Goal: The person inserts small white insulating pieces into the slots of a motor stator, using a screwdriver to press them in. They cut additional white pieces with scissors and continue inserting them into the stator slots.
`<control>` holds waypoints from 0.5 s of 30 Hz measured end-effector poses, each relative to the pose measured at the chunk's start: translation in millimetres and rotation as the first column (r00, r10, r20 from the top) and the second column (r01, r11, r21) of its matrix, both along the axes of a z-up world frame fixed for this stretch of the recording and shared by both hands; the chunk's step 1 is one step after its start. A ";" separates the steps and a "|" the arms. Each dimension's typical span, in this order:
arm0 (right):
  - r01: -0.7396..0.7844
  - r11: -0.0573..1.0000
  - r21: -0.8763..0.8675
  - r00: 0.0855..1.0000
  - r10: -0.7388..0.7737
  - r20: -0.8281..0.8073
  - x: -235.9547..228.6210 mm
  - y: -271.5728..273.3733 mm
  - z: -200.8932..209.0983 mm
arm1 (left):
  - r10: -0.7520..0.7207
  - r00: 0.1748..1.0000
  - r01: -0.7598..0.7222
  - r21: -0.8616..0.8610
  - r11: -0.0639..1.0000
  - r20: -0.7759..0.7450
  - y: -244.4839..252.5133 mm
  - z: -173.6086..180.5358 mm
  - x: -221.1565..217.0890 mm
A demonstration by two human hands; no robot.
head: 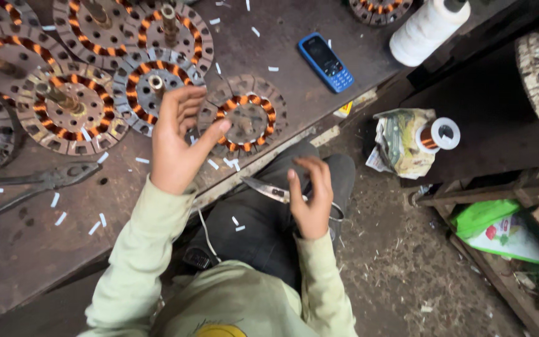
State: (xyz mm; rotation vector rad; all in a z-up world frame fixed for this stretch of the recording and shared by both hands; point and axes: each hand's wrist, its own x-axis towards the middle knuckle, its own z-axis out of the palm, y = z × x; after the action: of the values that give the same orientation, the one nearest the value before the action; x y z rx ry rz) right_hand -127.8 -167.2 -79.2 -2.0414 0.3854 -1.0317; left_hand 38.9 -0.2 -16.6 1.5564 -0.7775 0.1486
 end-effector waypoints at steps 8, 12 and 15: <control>0.161 0.937 -0.310 0.929 -0.250 -0.274 -51.3 -29.2 -86.2 | 0.006 0.955 -0.083 0.250 0.965 0.296 33.5 54.8 -19.1; 0.162 0.909 -0.384 0.872 -0.314 -0.376 -62.4 -42.9 -136.5 | -0.075 0.864 -0.099 0.315 0.944 0.498 49.3 99.6 -17.5; 0.177 0.906 -0.384 0.842 -0.342 -0.418 -65.5 -46.1 -159.7 | -0.124 0.698 -0.159 0.321 0.934 0.705 52.8 145.9 6.4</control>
State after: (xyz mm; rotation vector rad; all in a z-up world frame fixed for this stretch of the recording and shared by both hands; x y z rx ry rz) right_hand -193.2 -213.3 -238.9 -2.6118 0.8177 -0.7686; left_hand 45.3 52.6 129.3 1.8679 -1.4775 0.7046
